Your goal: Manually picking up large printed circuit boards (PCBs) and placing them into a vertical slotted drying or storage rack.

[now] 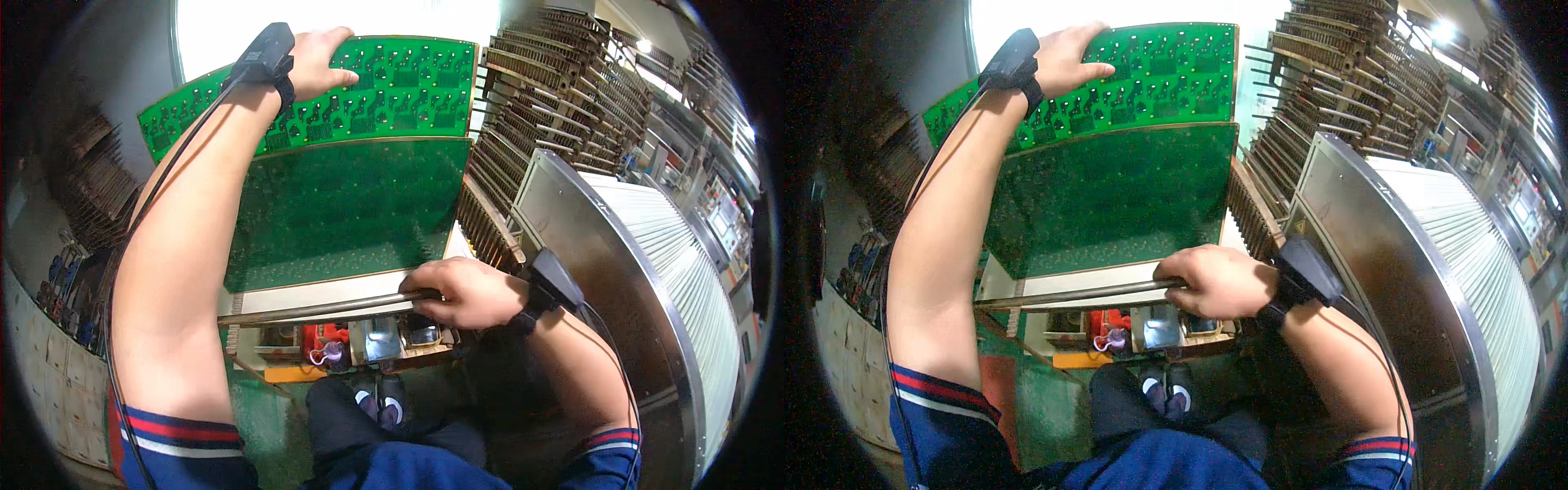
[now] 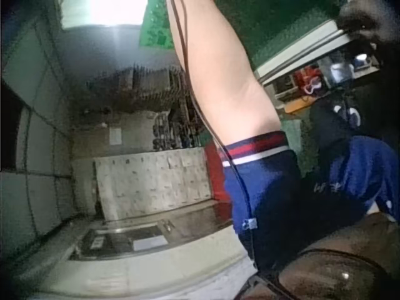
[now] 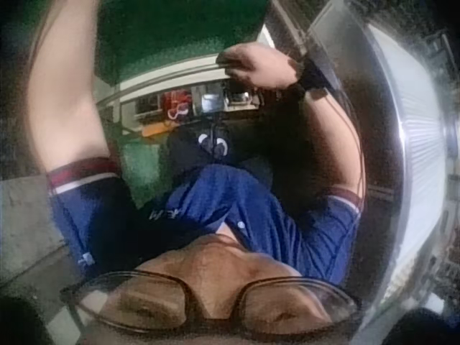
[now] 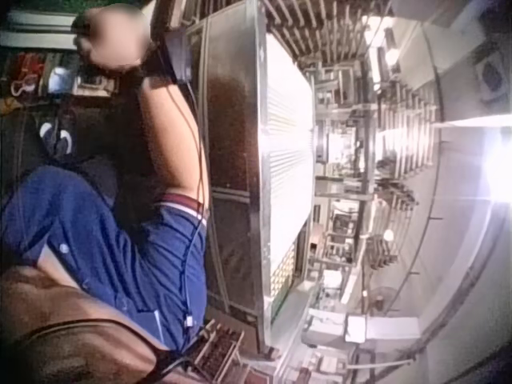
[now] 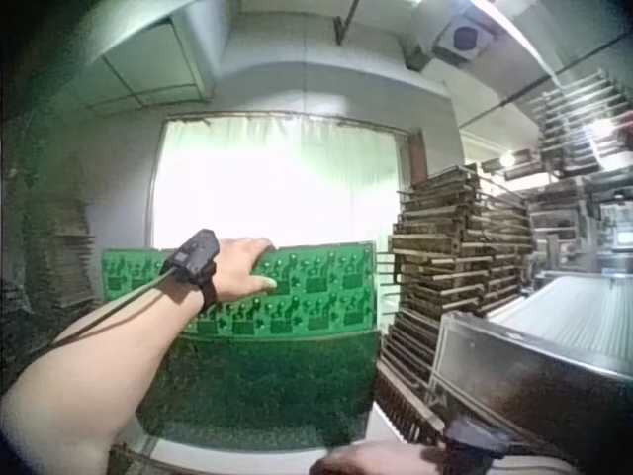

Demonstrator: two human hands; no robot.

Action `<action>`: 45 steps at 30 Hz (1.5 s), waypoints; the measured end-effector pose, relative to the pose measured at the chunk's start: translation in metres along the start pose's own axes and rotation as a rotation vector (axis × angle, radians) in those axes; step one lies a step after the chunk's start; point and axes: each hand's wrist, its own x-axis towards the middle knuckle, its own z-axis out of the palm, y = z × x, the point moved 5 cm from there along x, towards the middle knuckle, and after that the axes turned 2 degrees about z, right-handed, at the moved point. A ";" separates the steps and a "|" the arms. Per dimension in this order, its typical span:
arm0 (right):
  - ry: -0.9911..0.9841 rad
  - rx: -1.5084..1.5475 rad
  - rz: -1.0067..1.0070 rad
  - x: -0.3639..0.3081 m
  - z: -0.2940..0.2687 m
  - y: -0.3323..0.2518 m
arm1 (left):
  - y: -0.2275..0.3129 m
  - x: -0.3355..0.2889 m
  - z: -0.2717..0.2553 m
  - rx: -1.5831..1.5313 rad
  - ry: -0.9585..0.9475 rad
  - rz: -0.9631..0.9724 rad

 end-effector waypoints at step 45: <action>0.549 -0.913 -0.058 0.169 -0.256 0.009 | 0.020 -0.014 -0.011 0.019 -0.035 -0.153</action>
